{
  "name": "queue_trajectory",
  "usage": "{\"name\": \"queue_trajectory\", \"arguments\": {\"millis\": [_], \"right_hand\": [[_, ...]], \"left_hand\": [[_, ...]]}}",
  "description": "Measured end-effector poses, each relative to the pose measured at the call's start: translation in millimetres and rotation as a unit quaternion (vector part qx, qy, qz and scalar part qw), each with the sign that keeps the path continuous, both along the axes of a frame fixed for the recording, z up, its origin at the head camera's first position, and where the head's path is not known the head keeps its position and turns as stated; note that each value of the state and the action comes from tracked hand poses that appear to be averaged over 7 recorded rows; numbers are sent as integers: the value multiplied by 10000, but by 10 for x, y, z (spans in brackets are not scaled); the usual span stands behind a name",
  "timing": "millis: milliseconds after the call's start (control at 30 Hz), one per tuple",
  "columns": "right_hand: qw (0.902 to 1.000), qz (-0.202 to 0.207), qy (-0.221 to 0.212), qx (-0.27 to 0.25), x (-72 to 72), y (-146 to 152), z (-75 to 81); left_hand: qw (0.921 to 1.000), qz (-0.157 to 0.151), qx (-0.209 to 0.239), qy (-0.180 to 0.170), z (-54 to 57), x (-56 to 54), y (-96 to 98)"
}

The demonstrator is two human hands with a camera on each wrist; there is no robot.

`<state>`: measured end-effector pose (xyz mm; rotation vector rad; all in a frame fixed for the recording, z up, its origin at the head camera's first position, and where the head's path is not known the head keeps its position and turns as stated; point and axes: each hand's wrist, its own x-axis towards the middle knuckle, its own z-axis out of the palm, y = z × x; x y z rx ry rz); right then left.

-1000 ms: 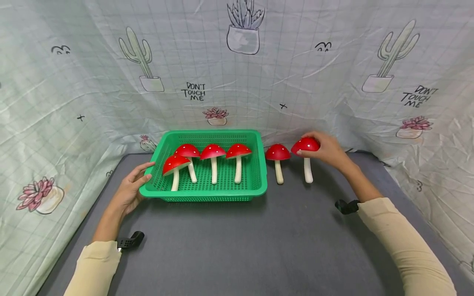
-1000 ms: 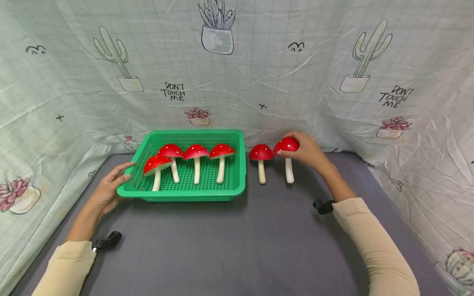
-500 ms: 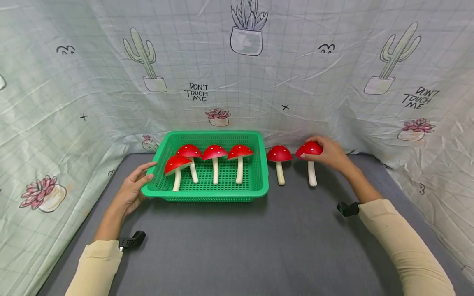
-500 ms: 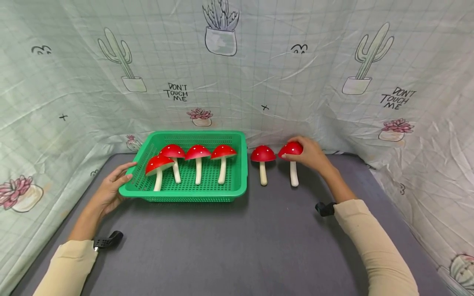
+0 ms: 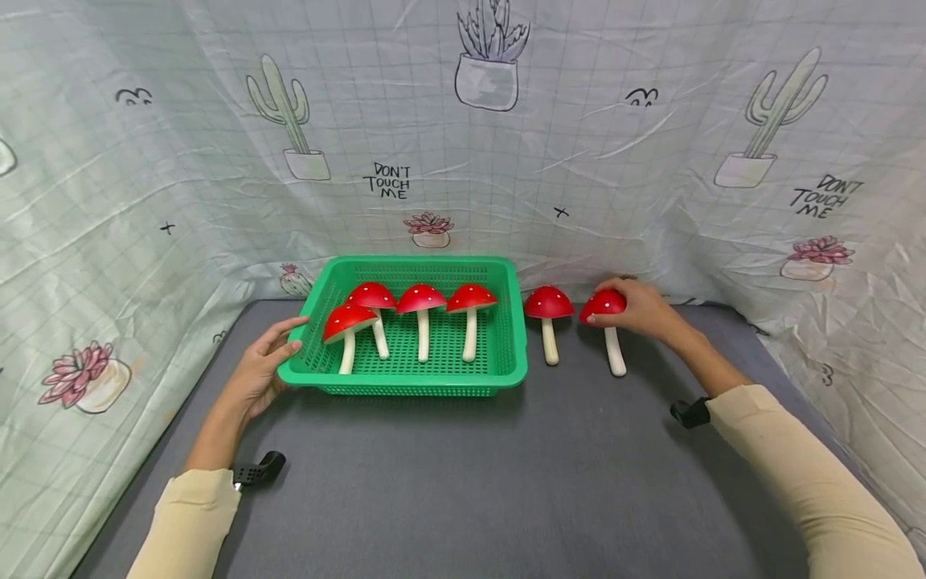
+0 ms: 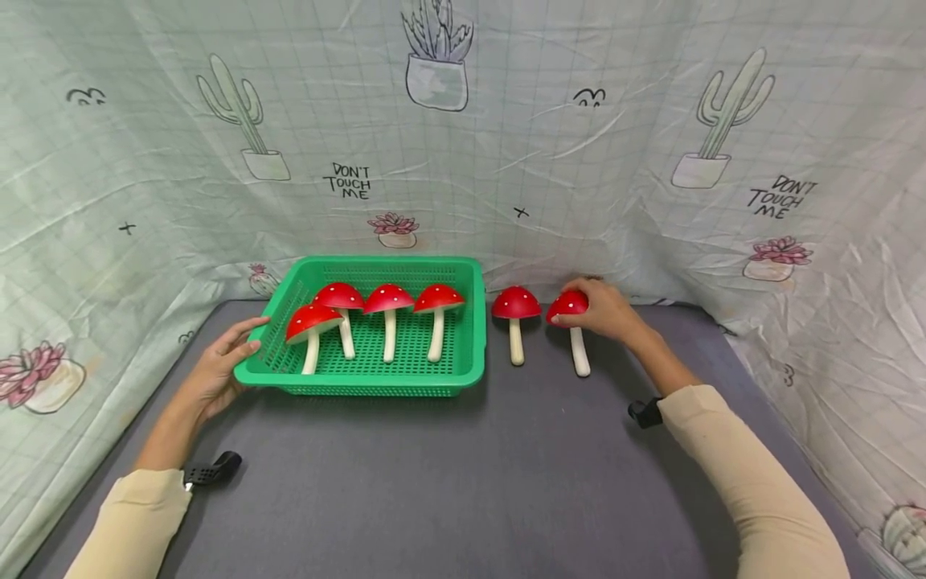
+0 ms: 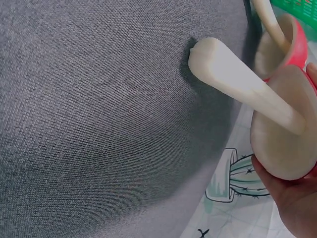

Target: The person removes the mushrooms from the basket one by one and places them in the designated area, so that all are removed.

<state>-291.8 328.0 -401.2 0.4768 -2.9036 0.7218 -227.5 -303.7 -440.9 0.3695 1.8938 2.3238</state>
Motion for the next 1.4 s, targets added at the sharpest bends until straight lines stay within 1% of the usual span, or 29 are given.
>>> {"name": "queue_trajectory", "arguments": {"millis": [133,300,533,800,933,1067,1200,1400], "right_hand": [[10000,41,-35,-73,-7,-8,-8],[10000,-16,22,-78,-8,33,-28],[10000,-58,-13,-44,-31,37,-21],[9999,-72,18,-114,-37,31,-18],[9998,-106,78,-126,-67,57,-59],[9998,-151,80,-136,-87,59,-98],[9997,-212,26,-138,-82,41,-100],[9995,-308,8,-104,-87,32,-111]], "left_hand": [[9999,52,-95,-6,5,6,-13],[9997,76,-230,-6,7,-13,16],[9999,90,-78,-4,1,-11,13],[9997,100,-238,6,-2,13,-9],[9997,87,-219,-19,-3,10,2],[9999,54,-150,7,-28,12,-1],[9999,49,-110,16,-40,15,-4],[9997,113,-213,-3,-42,4,-2]]}}
